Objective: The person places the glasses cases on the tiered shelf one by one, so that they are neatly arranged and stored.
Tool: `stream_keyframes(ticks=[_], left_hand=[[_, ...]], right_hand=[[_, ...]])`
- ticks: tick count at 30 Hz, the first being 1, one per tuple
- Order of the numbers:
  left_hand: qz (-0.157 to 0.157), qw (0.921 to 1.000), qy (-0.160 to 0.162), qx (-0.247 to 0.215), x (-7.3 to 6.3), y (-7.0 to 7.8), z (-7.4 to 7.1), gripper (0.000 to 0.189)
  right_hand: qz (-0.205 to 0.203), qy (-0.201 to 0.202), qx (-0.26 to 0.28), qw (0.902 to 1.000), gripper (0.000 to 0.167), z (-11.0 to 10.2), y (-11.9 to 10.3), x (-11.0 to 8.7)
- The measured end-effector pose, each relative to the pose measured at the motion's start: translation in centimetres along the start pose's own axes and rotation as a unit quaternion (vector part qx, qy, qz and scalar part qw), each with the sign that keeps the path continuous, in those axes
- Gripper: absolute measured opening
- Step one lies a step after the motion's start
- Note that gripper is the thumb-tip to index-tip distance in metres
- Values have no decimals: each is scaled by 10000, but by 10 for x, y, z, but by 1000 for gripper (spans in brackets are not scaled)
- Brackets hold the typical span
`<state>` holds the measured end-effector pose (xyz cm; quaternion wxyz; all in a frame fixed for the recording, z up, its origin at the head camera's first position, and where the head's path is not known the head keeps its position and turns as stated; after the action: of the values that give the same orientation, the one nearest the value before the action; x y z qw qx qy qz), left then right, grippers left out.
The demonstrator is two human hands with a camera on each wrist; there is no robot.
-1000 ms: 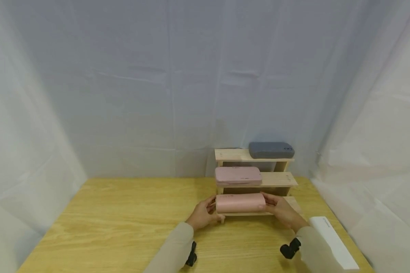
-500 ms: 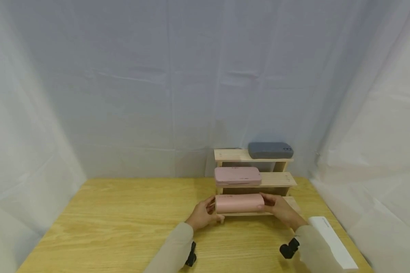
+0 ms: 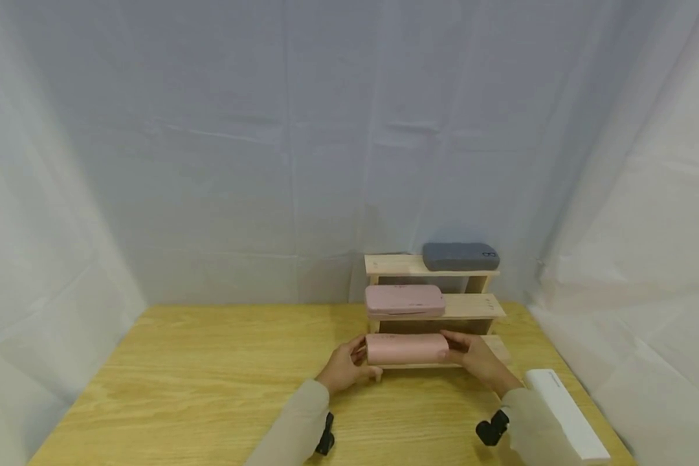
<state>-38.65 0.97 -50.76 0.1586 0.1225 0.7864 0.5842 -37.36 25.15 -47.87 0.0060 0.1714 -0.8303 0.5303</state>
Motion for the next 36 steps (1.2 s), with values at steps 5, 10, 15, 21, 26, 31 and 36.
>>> stream_keyframes(ticks=[5, 10, 15, 21, 26, 31, 36], left_hand=[[19, 10000, -18, 16, 1, -1, 0, 91], [25, 10000, -42, 16, 2, -1, 1, 91], [27, 10000, -36, 1, 2, -1, 1, 91], [47, 10000, -20, 2, 1, 0, 0, 91], [57, 10000, -26, -13, 0, 0, 0, 90], [73, 10000, -14, -12, 1, 0, 0, 91], [60, 10000, -31, 20, 1, 0, 1, 90]], right_hand=[[-62, 10, -8, 10000, 60, 0, -1, 0], [-11, 22, 27, 10000, 60, 1, 0, -1], [-24, 18, -4, 10000, 62, 0, -2, -1], [-192, 72, 96, 9997, 60, -7, -8, -3], [-317, 59, 261, 9991, 59, -16, -16, -9], [-146, 15, 232, 9996, 62, -28, -18, -23], [-64, 180, 87, 9998, 62, -47, -20, -45]])
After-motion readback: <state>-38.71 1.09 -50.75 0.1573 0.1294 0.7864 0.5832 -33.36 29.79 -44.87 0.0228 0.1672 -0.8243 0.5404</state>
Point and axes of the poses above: each hand's wrist, its own x-axis towards the middle knuckle, its own z-axis out of the palm, y = z × x, the point moved 10 cm from there along x, towards the middle knuckle, and after that the axes turned 12 degrees about -z, right-handed, at the moved point
